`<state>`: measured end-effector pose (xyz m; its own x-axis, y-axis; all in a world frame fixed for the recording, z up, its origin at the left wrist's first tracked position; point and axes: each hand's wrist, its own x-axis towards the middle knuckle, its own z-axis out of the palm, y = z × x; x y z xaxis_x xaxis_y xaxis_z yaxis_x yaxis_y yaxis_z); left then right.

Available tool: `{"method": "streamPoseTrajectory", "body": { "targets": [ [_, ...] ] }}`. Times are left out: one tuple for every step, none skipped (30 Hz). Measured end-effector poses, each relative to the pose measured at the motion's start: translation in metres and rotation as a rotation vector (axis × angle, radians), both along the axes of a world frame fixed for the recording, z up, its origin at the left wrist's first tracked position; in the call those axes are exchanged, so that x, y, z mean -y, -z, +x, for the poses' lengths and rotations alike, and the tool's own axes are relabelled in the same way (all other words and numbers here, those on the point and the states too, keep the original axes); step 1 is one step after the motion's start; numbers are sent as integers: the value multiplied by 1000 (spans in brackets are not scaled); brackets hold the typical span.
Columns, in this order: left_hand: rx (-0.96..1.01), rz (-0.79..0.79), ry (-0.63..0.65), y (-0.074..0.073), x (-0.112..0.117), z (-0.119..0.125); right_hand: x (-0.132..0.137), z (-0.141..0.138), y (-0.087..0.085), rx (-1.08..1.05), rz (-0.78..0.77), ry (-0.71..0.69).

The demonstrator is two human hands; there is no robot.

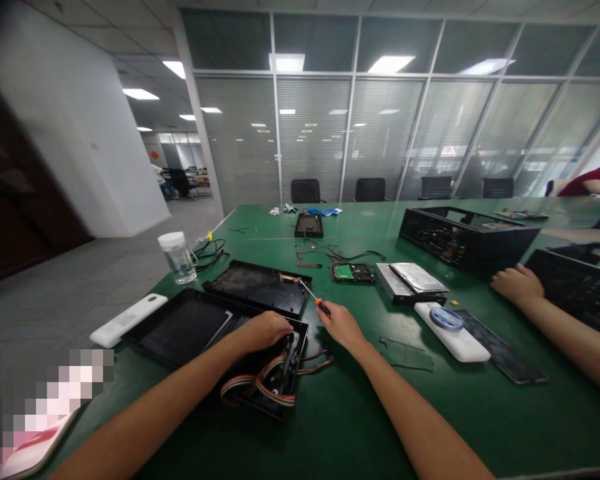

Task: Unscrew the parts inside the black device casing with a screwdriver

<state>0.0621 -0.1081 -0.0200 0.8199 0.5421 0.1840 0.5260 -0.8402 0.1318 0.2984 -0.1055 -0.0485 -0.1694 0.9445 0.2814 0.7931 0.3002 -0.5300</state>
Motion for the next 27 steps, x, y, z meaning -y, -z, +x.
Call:
{"method": "streamPoseTrajectory", "body": {
  "targets": [
    [4,7,6,0,1,-1,-1,0,0,-46,-17,-16],
    [11,4,19,0,1,-2,-2,0,0,-95,-30,-27],
    [16,-8,40,-1,1,-3,-3,1,0,-150,-41,-30],
    [20,-26,64,-1,1,-3,-4,1,-1,-210,-52,-19],
    [24,-45,86,-2,1,-4,-5,3,-2,-275,-74,3],
    [29,-60,102,-2,0,-5,-5,4,-4,-343,-114,33],
    [37,-68,111,-1,-1,-6,-4,6,-8,-409,-168,61],
    [47,-70,112,-1,-1,-6,-3,9,-13,-467,-225,75],
    [61,-71,109,-1,-1,-6,-1,13,-19,-513,-269,67],
    [76,-73,104,0,-2,-7,1,17,-25,-547,-288,32],
    [90,-78,98,1,-2,-6,3,21,-32,-568,-277,-21],
    [104,-87,91,1,-2,-6,5,26,-39,-578,-244,-83],
    [116,-98,80,2,-2,-6,7,31,-45,-590,-195,-132],
    [128,-112,64,2,-1,-6,9,34,-50,-605,-145,-156],
    [137,-128,45,3,-1,-6,10,37,-54,-618,-95,-152],
    [144,-146,24,3,-1,-6,11,39,-56,-624,-43,-127],
    [149,-164,4,3,-1,-5,12,39,-56,-620,10,-89],
    [153,-180,-9,4,-1,-5,14,38,-55,-604,65,-51],
    [155,-193,-15,4,-1,-5,15,35,-54,-573,118,-23],
    [157,-200,-14,4,-2,-5,16,31,-52,-533,165,-9],
    [157,-201,-9,5,-2,-5,18,27,-50,-496,209,-6],
    [158,-198,-3,5,-2,-5,20,22,-48,-463,246,-8],
    [157,-192,4,5,-3,-5,22,17,-47,-436,279,-10],
    [157,-186,10,6,-3,-5,24,13,-46,-417,306,-9],
    [158,-181,14,6,-3,-6,26,10,-45,-413,331,-2],
    [158,-177,19,6,-3,-6,27,8,-45,-427,357,15],
    [158,-174,24,6,-3,-6,28,6,-45,-458,384,42]
  ]
}}
